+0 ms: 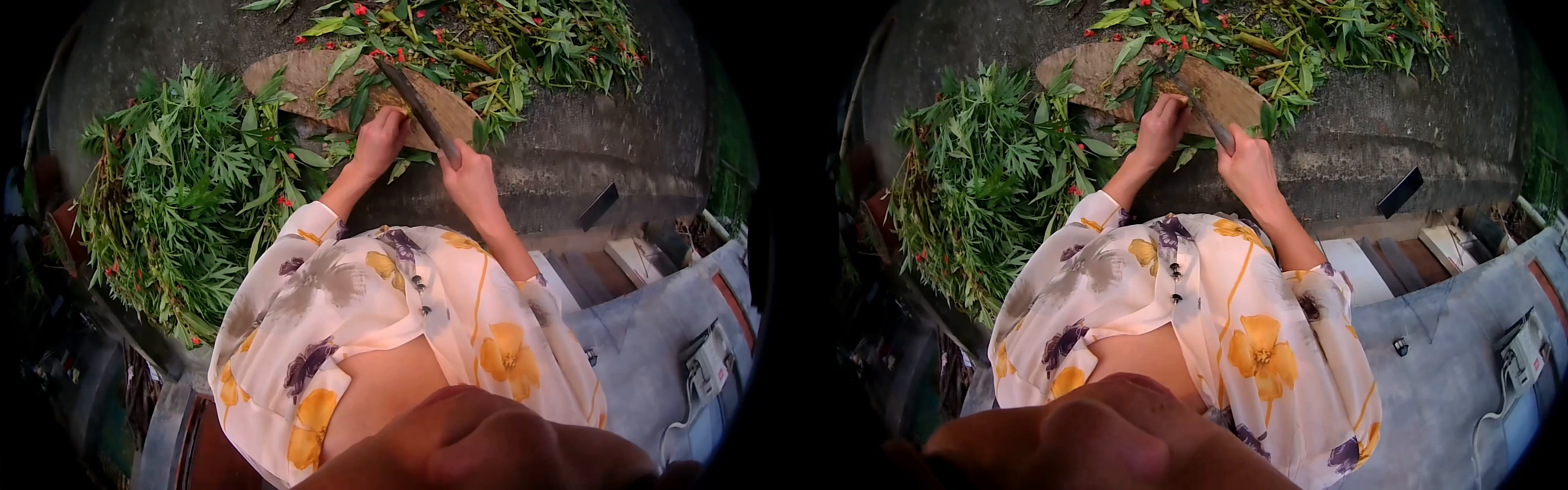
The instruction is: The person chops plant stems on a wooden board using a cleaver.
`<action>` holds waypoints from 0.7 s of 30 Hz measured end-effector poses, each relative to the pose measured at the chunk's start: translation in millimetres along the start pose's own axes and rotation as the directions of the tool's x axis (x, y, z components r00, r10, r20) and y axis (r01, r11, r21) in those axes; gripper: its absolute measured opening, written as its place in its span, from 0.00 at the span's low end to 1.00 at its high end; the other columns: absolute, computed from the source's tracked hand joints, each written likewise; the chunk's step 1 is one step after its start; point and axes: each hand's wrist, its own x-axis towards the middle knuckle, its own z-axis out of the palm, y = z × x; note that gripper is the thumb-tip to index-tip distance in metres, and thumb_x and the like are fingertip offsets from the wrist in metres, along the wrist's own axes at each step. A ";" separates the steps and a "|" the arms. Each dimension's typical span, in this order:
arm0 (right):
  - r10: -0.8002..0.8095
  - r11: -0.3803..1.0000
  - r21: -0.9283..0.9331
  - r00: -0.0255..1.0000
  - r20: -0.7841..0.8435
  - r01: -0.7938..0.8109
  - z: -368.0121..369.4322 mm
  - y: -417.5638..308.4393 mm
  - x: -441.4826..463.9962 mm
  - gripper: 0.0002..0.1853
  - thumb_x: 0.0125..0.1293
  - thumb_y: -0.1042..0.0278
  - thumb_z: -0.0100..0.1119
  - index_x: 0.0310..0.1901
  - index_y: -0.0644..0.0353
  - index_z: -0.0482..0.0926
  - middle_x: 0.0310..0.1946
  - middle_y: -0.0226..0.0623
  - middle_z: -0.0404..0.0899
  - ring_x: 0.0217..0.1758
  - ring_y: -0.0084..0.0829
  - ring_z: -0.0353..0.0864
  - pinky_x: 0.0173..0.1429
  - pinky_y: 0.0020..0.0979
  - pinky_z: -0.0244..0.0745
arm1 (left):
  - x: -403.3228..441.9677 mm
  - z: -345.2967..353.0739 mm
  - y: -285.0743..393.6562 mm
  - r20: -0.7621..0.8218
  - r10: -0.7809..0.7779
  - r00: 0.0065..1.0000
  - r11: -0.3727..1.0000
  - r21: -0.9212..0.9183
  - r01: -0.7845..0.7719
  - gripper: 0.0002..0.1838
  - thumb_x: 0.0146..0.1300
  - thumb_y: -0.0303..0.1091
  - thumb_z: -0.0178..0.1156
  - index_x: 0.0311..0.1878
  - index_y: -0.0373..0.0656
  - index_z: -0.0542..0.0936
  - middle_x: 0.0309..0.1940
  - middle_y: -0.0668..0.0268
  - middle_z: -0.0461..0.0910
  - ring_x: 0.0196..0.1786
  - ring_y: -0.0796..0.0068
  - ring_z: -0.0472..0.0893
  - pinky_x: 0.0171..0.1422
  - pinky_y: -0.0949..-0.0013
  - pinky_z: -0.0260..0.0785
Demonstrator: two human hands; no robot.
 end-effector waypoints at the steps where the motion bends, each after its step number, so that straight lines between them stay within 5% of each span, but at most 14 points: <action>1: 0.010 1.000 0.002 1.000 0.011 -0.010 -1.1 -1.7 -8.7 0.08 0.67 0.70 0.64 0.38 0.66 0.78 0.24 0.60 0.78 0.34 0.64 0.81 0.36 0.54 0.74 | -7.6 -3.1 6.1 0.009 -0.013 1.000 1.000 -0.001 0.013 0.08 0.62 0.23 0.68 0.42 0.36 0.79 0.40 0.56 0.81 0.34 0.50 0.85 0.36 0.56 0.79; 8: -0.055 0.998 0.041 0.998 -0.015 0.055 3.4 12.8 17.9 0.10 0.70 0.69 0.63 0.37 0.68 0.77 0.22 0.59 0.73 0.33 0.66 0.76 0.34 0.48 0.71 | 8.0 3.0 -8.5 0.033 -0.027 0.999 1.000 0.008 0.027 0.10 0.61 0.21 0.67 0.45 0.36 0.80 0.43 0.55 0.83 0.38 0.50 0.86 0.40 0.57 0.80; 11: 0.029 0.999 -0.042 0.998 0.060 -0.027 2.7 8.0 6.0 0.08 0.67 0.69 0.63 0.39 0.66 0.78 0.27 0.60 0.81 0.37 0.65 0.82 0.40 0.56 0.75 | -5.1 -0.4 2.3 0.013 -0.114 0.993 0.992 -0.048 0.114 0.09 0.63 0.22 0.67 0.45 0.36 0.80 0.42 0.54 0.83 0.38 0.49 0.85 0.40 0.57 0.80; 21: 0.027 0.997 -0.073 0.999 0.047 -0.024 11.6 4.0 12.5 0.08 0.67 0.69 0.63 0.39 0.65 0.79 0.26 0.60 0.81 0.36 0.64 0.83 0.41 0.57 0.77 | -4.1 4.1 -3.0 -0.040 -0.098 0.994 0.995 -0.026 0.097 0.07 0.63 0.23 0.66 0.41 0.37 0.78 0.39 0.54 0.81 0.37 0.46 0.84 0.39 0.53 0.77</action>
